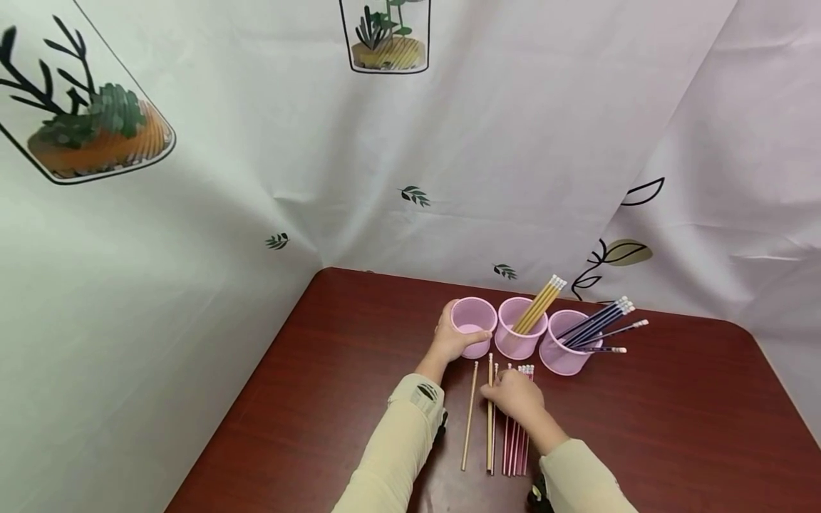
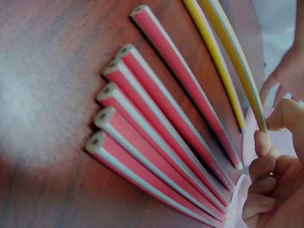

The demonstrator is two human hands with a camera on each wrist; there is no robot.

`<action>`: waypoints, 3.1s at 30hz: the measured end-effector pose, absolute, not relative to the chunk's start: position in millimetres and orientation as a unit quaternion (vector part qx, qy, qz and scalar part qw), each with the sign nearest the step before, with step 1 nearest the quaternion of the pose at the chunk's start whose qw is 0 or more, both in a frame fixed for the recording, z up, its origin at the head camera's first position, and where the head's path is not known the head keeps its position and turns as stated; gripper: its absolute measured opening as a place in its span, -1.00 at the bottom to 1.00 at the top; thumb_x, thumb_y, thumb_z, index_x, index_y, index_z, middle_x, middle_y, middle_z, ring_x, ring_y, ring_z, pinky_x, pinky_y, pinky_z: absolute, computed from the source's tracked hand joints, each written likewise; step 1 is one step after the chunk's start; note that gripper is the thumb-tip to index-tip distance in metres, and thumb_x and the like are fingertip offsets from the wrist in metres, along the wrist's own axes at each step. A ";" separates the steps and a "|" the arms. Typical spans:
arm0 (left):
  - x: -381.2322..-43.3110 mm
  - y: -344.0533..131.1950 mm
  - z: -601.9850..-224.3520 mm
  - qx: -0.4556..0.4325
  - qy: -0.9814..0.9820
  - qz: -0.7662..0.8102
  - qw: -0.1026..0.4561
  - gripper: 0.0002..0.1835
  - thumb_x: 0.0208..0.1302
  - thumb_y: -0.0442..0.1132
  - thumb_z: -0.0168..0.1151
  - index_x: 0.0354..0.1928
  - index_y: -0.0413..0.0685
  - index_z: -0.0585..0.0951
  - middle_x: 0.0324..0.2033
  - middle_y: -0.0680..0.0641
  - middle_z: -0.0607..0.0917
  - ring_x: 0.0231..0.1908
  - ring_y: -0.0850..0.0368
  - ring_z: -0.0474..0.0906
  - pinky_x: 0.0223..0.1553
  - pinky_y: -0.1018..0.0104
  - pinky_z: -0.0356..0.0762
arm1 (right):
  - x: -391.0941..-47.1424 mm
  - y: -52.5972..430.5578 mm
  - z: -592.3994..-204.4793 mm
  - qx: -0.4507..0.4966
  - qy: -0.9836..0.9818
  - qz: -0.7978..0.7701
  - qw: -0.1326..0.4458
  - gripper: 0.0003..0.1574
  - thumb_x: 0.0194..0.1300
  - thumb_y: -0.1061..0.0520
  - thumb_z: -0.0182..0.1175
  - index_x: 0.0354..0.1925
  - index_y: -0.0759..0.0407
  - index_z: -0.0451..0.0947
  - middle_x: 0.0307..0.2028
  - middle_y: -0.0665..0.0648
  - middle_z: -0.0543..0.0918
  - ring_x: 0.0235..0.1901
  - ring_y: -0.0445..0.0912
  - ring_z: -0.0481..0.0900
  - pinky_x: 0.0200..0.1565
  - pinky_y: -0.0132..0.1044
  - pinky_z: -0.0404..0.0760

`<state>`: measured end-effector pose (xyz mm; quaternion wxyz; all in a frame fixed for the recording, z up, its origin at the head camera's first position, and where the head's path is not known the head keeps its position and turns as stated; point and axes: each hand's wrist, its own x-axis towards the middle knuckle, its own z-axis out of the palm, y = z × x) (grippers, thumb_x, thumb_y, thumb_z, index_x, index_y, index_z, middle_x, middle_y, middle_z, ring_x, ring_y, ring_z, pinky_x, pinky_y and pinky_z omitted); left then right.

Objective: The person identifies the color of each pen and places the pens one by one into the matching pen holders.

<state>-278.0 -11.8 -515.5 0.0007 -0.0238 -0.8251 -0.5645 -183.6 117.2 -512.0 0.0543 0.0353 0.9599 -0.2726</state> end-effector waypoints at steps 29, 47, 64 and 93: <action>-277.7 -12.9 -517.5 -0.034 -0.810 -0.586 0.020 -0.03 -0.33 -0.17 0.60 0.24 0.00 0.30 0.02 -0.10 0.52 0.02 -0.06 0.40 0.05 0.10 0.31 | -202.3 158.0 -452.0 0.056 0.896 -0.409 -0.162 -0.88 -0.04 0.15 0.23 -0.52 0.13 0.46 -0.64 -0.01 0.44 -0.59 -0.11 0.35 -0.54 -0.31 0.29; -279.5 -10.6 -518.0 -0.022 -0.818 -0.575 0.011 -0.01 -0.33 -0.12 0.60 0.25 0.06 0.29 0.04 -0.06 0.50 0.04 -0.04 0.35 0.06 0.08 0.29 | -221.4 165.5 -412.4 0.079 0.876 -0.435 -0.195 -0.82 0.23 0.10 0.04 -0.30 0.20 0.47 -0.54 0.08 0.54 -0.59 -0.19 0.41 -0.49 -0.35 0.37; -280.5 -9.5 -519.6 -0.026 -0.809 -0.587 0.008 -0.03 -0.33 -0.14 0.60 0.24 0.08 0.30 0.05 -0.14 0.51 0.07 -0.15 0.36 0.06 0.07 0.27 | -242.1 180.8 -393.2 0.119 0.818 -0.484 -0.287 -0.62 0.35 0.10 -0.08 0.05 0.29 0.28 -0.28 0.08 0.52 -0.44 -0.32 0.38 -0.36 -0.49 0.34; -278.6 -10.8 -519.4 -0.017 -0.817 -0.576 0.008 -0.02 -0.34 -0.11 0.60 0.24 0.10 0.30 0.05 -0.08 0.51 0.07 -0.12 0.35 0.07 0.03 0.27 | -249.1 187.6 -440.1 0.228 0.880 -0.397 -0.126 -0.60 0.38 0.04 -0.11 -0.11 0.39 0.37 -0.25 0.44 0.56 -0.20 0.28 0.48 -0.12 0.07 0.38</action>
